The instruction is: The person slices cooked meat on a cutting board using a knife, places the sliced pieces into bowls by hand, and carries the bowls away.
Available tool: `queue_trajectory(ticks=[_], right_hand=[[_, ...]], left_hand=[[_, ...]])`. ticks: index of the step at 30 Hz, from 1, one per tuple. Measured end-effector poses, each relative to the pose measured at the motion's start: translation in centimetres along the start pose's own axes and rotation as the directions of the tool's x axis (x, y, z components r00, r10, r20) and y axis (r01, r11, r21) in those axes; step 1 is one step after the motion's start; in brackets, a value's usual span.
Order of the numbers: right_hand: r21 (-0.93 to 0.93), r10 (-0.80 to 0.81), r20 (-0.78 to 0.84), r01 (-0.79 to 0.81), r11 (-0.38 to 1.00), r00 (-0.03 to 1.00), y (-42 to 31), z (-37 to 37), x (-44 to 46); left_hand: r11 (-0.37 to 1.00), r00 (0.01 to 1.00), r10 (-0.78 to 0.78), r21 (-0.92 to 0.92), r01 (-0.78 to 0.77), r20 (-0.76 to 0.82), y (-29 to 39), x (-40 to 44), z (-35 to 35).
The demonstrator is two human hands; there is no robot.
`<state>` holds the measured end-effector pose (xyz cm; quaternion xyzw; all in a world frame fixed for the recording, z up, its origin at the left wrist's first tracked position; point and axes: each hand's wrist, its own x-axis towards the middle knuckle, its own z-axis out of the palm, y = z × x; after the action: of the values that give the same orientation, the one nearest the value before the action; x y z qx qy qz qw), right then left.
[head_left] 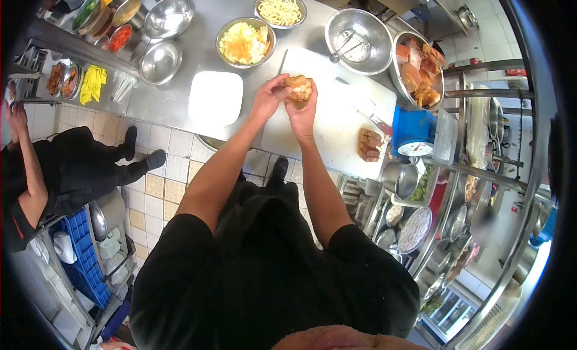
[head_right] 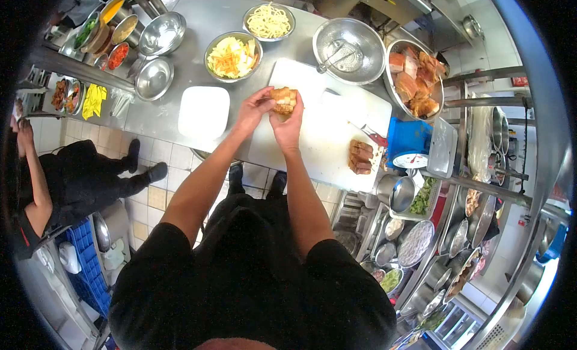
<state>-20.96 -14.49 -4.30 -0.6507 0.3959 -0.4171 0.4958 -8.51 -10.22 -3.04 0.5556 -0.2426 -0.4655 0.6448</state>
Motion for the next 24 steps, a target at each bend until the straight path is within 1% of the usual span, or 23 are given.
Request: queue_trajectory(ticks=[5, 8, 9, 12, 14, 18, 21, 24], right_hand=[[0.008, -0.017, 0.008, 0.017, 1.0, 1.0, 0.8, 0.1, 0.1], [-0.042, -0.058, 0.003, 0.058, 0.997, 0.998, 0.9, 0.0, 0.1], [-0.077, -0.075, -0.009, 0.074, 0.994, 0.997, 0.2, 0.1, 0.0], [-0.182, -0.121, -0.055, 0.109, 0.977, 0.991, -1.0, 0.6, -0.1], [-0.255, -0.143, -0.103, 0.113, 0.96, 0.984, -0.9, 1.0, 0.3], [-0.253, -0.14, -0.157, 0.098, 0.962, 0.978, -0.7, 1.3, 1.5], [-0.241, -0.143, -0.16, 0.102, 0.965, 0.977, -0.5, 0.9, 2.2], [-0.21, -0.124, -0.15, 0.091, 0.973, 0.981, -1.1, 0.5, 2.1]], left_hand=[[1.0, 1.0, -0.007, -0.025, 0.007, 0.008, 0.1, -0.1, -0.1], [1.0, 1.0, -0.017, -0.005, 0.017, -0.001, -0.2, 0.0, -0.1], [1.0, 1.0, -0.018, 0.007, 0.019, -0.006, -0.3, 0.1, -0.1], [0.999, 1.0, -0.031, -0.04, 0.031, 0.002, -0.7, 0.4, -0.3], [1.0, 1.0, -0.021, -0.015, 0.021, -0.008, -0.9, 0.7, -0.4], [0.999, 0.999, -0.038, -0.018, 0.039, 0.024, -0.1, 0.7, -0.5], [0.996, 0.997, -0.075, 0.056, 0.073, 0.027, 0.3, 0.4, -0.2], [0.996, 0.996, -0.089, -0.021, 0.089, 0.013, 0.8, -0.1, 0.0]])
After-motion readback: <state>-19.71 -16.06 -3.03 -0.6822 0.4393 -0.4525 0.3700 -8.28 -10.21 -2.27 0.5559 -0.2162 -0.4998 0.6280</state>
